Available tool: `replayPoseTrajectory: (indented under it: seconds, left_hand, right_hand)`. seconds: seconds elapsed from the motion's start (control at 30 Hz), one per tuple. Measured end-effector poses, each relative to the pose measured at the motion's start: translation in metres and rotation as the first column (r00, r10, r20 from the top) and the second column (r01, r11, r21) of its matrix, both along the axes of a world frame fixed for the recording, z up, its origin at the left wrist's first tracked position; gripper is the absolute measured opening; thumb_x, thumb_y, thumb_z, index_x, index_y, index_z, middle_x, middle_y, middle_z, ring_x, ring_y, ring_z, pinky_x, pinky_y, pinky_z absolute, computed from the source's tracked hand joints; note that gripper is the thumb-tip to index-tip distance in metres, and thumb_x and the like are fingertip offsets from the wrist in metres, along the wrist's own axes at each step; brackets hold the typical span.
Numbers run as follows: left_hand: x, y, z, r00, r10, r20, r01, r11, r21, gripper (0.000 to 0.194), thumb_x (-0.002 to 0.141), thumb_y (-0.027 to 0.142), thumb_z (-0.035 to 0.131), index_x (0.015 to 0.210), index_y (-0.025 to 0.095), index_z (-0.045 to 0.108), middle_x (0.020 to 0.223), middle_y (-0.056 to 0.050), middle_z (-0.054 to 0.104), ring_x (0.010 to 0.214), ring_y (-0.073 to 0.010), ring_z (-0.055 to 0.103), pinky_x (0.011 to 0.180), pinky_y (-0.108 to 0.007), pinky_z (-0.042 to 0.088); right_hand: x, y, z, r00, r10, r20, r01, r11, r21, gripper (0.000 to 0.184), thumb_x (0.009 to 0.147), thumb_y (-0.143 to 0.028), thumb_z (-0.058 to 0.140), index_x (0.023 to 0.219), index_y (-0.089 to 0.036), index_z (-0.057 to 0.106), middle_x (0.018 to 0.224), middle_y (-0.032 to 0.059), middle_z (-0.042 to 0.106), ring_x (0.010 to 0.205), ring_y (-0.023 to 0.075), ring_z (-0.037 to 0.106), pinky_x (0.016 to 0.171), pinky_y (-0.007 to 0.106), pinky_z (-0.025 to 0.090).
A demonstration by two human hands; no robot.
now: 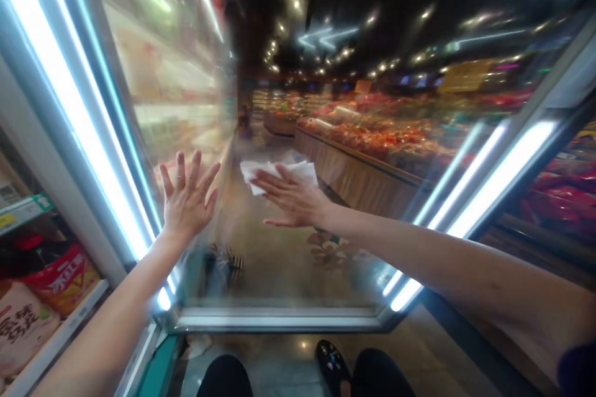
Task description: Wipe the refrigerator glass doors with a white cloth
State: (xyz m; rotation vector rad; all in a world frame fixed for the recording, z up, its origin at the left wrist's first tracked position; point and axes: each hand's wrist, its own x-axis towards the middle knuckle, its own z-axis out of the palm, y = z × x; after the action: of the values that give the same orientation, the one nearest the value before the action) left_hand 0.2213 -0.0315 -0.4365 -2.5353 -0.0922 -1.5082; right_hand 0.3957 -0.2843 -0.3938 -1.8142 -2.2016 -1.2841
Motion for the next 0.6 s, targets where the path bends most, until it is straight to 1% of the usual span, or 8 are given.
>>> replayPoseTrajectory:
  seconds: [0.07,0.1,0.2,0.27,0.43,0.47,0.53,0.6]
  left_hand:
    - [-0.003,0.004,-0.003,1.000,0.008,0.000,-0.008,1.000,0.004,0.073,0.100,0.035,0.054,0.164,0.043,0.020,0.176,0.001,0.004,0.162,-0.0272,-0.012,0.132,-0.064,-0.008]
    - [-0.004,0.006,-0.004,1.000,0.012,-0.004,-0.012,1.000,0.007,0.073,0.100,0.034,0.054,0.164,0.043,0.020,0.176,0.000,0.005,0.162,-0.0272,-0.012,0.132,-0.065,-0.007]
    - [-0.004,0.008,-0.005,1.000,0.013,-0.007,-0.013,1.000,0.009,0.072,0.100,0.033,0.053,0.163,0.043,0.020,0.176,0.001,0.004,0.162,-0.0268,-0.011,0.132,-0.066,-0.006]
    - [-0.003,0.007,-0.005,1.000,-0.004,0.002,0.004,1.000,-0.004,0.073,0.100,0.032,0.053,0.163,0.044,0.019,0.176,0.001,0.003,0.162,-0.0274,-0.011,0.132,-0.067,-0.006]
    - [0.005,-0.002,0.002,0.999,-0.053,0.008,0.053,0.998,-0.019,0.077,0.097,0.032,0.056,0.163,0.045,0.018,0.175,0.003,0.003,0.162,-0.0300,-0.008,0.131,-0.067,-0.009]
    - [0.008,-0.006,0.006,0.998,-0.060,-0.001,0.060,0.998,-0.011,0.077,0.097,0.032,0.056,0.163,0.046,0.018,0.175,0.004,0.002,0.162,-0.0298,-0.009,0.131,-0.066,-0.010]
    - [0.015,-0.016,0.014,0.997,-0.072,-0.019,0.072,0.997,0.011,0.076,0.098,0.033,0.056,0.162,0.047,0.017,0.175,0.006,0.000,0.161,-0.0292,-0.012,0.131,-0.066,-0.012]
    - [0.026,-0.029,0.023,0.996,-0.090,-0.030,0.091,0.995,0.039,0.077,0.098,0.033,0.055,0.163,0.046,0.015,0.175,0.006,-0.001,0.160,-0.0287,-0.014,0.130,-0.066,-0.013]
  right_hand:
    - [-0.002,0.006,-0.002,0.996,0.070,0.059,-0.062,0.989,-0.133,0.082,0.099,-0.062,0.053,0.163,-0.015,0.031,0.170,0.0103,0.035,0.160,0.0206,0.027,0.137,0.044,0.002]
    - [-0.003,0.008,0.000,0.995,0.070,0.066,-0.060,0.987,-0.149,0.081,0.100,-0.062,0.051,0.163,-0.015,0.031,0.171,0.0101,0.034,0.160,0.0209,0.027,0.137,0.045,0.003]
    - [-0.007,0.014,0.016,0.999,-0.044,-0.017,0.045,0.999,0.013,0.083,0.102,-0.062,0.048,0.166,-0.016,0.023,0.173,0.0106,0.025,0.163,0.0255,0.016,0.135,0.056,0.004]
    - [-0.011,0.015,0.018,0.994,-0.079,-0.076,0.085,0.993,0.084,0.087,0.101,-0.062,0.051,0.166,-0.014,0.022,0.174,0.0126,0.023,0.164,0.0289,0.013,0.134,0.061,0.006]
    - [-0.003,-0.004,0.004,0.999,0.043,-0.004,-0.043,0.984,-0.175,0.083,0.101,-0.060,0.051,0.166,-0.015,0.025,0.172,0.0101,0.030,0.161,0.0222,0.026,0.136,0.050,0.013]
    - [0.002,-0.012,0.006,1.000,0.024,-0.017,-0.026,0.988,-0.149,0.083,0.101,-0.060,0.050,0.166,-0.016,0.023,0.172,0.0095,0.030,0.161,0.0229,0.026,0.136,0.051,0.013]
    - [0.012,-0.031,0.012,0.993,-0.080,-0.087,0.081,0.997,0.015,0.087,0.100,-0.061,0.053,0.167,-0.017,0.021,0.173,0.0103,0.026,0.162,0.0285,0.021,0.135,0.058,0.009]
    - [0.023,-0.052,0.012,0.970,-0.177,-0.166,0.205,0.964,0.167,0.091,0.098,-0.062,0.057,0.167,-0.015,0.022,0.174,0.0129,0.022,0.163,0.0343,0.014,0.133,0.064,0.004]
